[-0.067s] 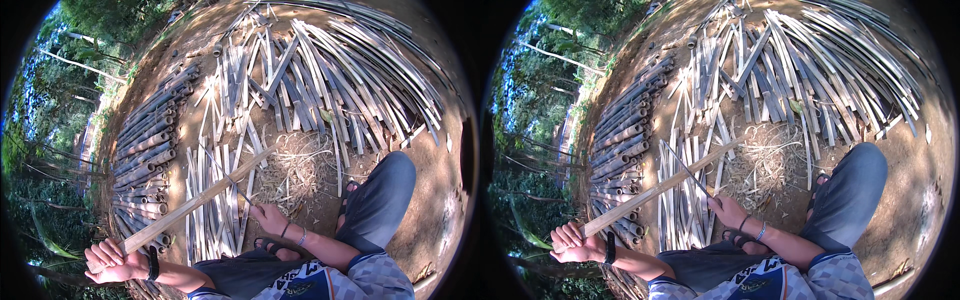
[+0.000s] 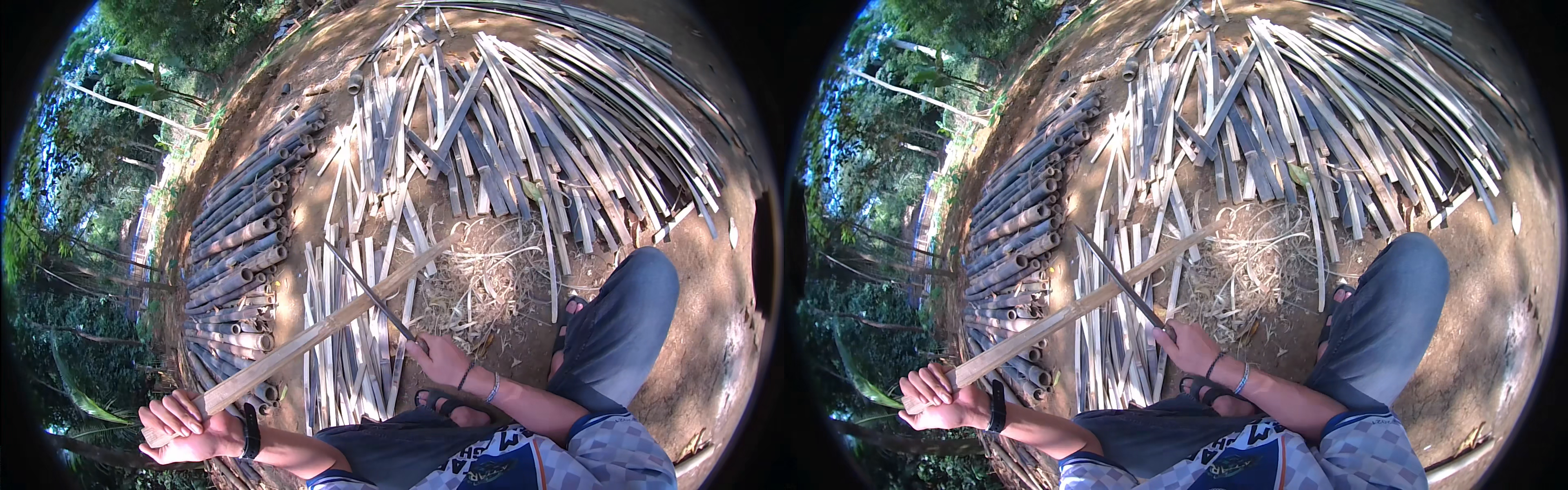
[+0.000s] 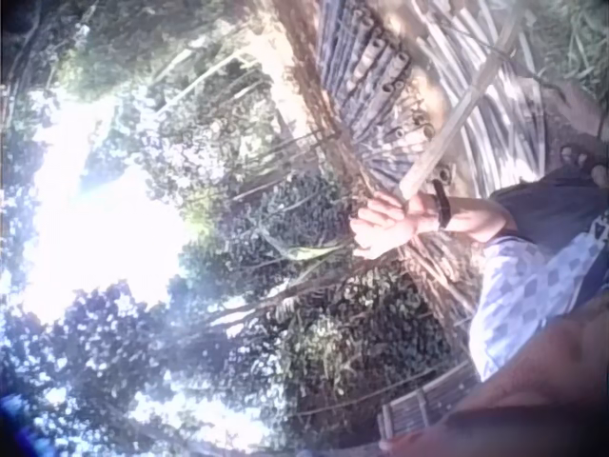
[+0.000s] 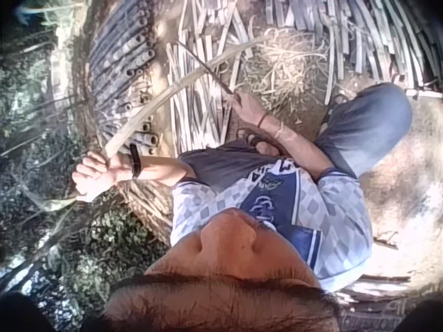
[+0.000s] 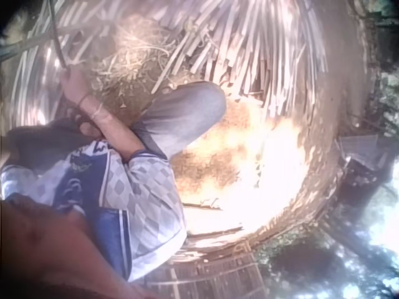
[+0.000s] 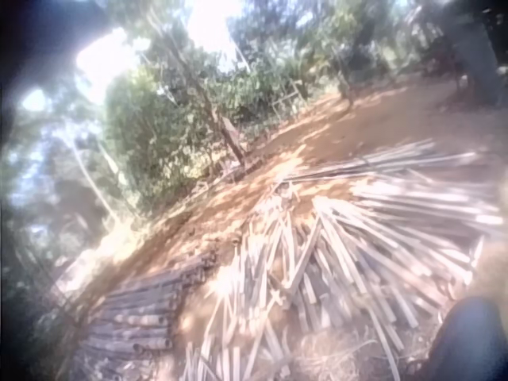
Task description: The person uses a knife to shave layers and edges from a bamboo strip, smoothing the surface while sitting in an outdoor dirt yard.
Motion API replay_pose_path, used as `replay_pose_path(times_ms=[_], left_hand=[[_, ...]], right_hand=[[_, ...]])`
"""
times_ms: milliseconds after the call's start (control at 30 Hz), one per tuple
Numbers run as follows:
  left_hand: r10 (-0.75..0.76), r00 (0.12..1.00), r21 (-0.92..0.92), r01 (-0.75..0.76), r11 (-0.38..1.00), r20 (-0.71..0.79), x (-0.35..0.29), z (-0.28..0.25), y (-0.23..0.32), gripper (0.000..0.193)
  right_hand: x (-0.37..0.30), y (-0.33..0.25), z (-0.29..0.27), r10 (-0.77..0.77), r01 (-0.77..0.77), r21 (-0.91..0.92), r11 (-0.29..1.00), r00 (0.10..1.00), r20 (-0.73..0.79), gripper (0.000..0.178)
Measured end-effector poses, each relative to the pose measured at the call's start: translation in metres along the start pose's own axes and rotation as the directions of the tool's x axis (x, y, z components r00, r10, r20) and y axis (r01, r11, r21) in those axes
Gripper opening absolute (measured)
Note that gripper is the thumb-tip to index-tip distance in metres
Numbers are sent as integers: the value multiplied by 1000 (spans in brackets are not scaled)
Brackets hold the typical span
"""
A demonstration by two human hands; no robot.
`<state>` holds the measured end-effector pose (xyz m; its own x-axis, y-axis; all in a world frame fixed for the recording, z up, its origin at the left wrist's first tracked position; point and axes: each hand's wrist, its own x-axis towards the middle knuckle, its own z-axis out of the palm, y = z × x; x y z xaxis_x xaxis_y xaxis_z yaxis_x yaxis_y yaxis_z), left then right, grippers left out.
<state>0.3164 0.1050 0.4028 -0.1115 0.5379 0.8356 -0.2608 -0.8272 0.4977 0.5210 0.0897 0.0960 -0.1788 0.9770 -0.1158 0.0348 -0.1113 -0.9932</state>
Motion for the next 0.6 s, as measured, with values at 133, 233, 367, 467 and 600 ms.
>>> replay_pose_path(times_ms=[133, 233, 367, 467, 600], left_hand=[[-2, 1000, 7, 2, 1000, 23, 0, -1, 0, 44], [20, 1000, 68, -19, 997, -18, -2, 0, 4, 44], [-16, 999, 7, 16, 1000, 29, 0, -1, 0, 44], [-10, 1000, 4, 10, 1000, 16, 1, -4, -1, 44], [-7, 1000, -3, 7, 1000, 8, 2, -8, 0, 45]], right_hand=[[-16, -31, 18, -150, 150, 4, 989, 989, -6, 47], [-14, -31, 11, -200, 203, -24, 979, 975, 93, 46], [13, 24, -3, -51, 55, 76, 996, 997, -61, 48], [2, 7, 10, -29, 30, 9, 1000, 999, -13, 47], [-14, -35, 7, -191, 198, -50, 979, 975, 114, 43]])
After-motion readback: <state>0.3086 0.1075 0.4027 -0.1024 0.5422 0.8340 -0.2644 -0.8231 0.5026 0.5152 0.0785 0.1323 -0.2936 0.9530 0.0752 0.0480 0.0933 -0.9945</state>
